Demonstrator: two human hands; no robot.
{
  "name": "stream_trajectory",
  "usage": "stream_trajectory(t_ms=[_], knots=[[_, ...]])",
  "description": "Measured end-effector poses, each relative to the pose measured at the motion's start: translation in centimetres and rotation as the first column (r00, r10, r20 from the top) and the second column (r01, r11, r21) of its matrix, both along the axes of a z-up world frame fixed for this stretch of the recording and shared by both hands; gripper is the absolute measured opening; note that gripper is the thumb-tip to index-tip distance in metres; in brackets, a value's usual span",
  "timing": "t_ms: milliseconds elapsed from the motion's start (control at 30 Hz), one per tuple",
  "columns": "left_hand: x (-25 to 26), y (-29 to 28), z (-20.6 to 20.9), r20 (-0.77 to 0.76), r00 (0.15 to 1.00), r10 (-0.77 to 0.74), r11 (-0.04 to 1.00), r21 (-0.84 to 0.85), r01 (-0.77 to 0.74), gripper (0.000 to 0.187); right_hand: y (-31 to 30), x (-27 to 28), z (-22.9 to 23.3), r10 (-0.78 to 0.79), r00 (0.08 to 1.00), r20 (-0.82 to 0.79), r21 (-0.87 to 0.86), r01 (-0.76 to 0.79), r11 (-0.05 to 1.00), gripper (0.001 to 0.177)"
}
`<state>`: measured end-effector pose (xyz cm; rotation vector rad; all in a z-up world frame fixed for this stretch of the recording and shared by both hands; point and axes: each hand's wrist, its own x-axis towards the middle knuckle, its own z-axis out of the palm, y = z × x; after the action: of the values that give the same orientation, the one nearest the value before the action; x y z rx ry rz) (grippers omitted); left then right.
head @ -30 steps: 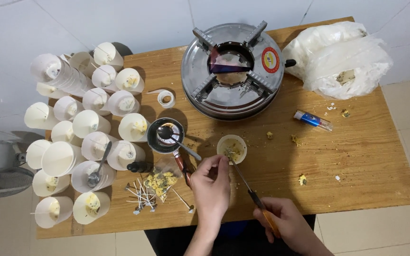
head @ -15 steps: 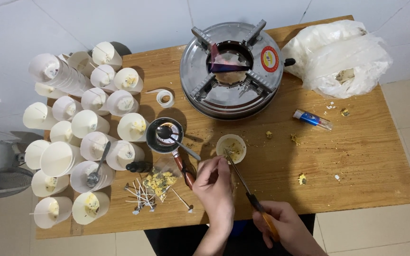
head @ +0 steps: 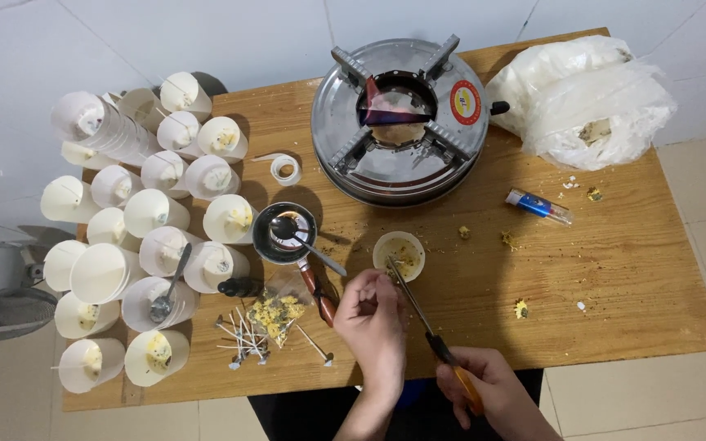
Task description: Melting solid wax in a small ladle over a portable gas stove and trimming materials with scissors for candle making.
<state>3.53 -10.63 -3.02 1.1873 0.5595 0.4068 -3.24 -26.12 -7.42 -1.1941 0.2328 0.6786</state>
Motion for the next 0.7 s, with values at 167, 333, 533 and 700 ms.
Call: stream_trajectory(t_ms=[167,333,533,700], knots=[[0.0,-0.3,-0.6,-0.018,1.000,0.004,0.999,0.034,-0.003,0.008,-0.4,-0.1,-0.2,-0.003,1.000,0.003,0.006,0.003,1.000,0.030],[0.2,-0.5,-0.3,0.000,1.000,0.024,0.999,-0.031,-0.024,0.008,-0.7,0.2,0.9,0.084,0.995,0.048,-0.100,-0.078,0.992,0.040],[0.3,-0.9,-1.0,0.018,0.998,0.065,0.994,0.083,-0.067,0.011,-0.4,0.3,1.2,0.119,0.990,0.074,-0.133,-0.109,0.985,0.037],[0.3,-1.1,-1.1,-0.060,0.993,0.106,0.993,0.058,-0.102,0.010,0.0,0.3,1.4,0.056,0.996,0.066,-0.054,-0.052,0.997,0.034]])
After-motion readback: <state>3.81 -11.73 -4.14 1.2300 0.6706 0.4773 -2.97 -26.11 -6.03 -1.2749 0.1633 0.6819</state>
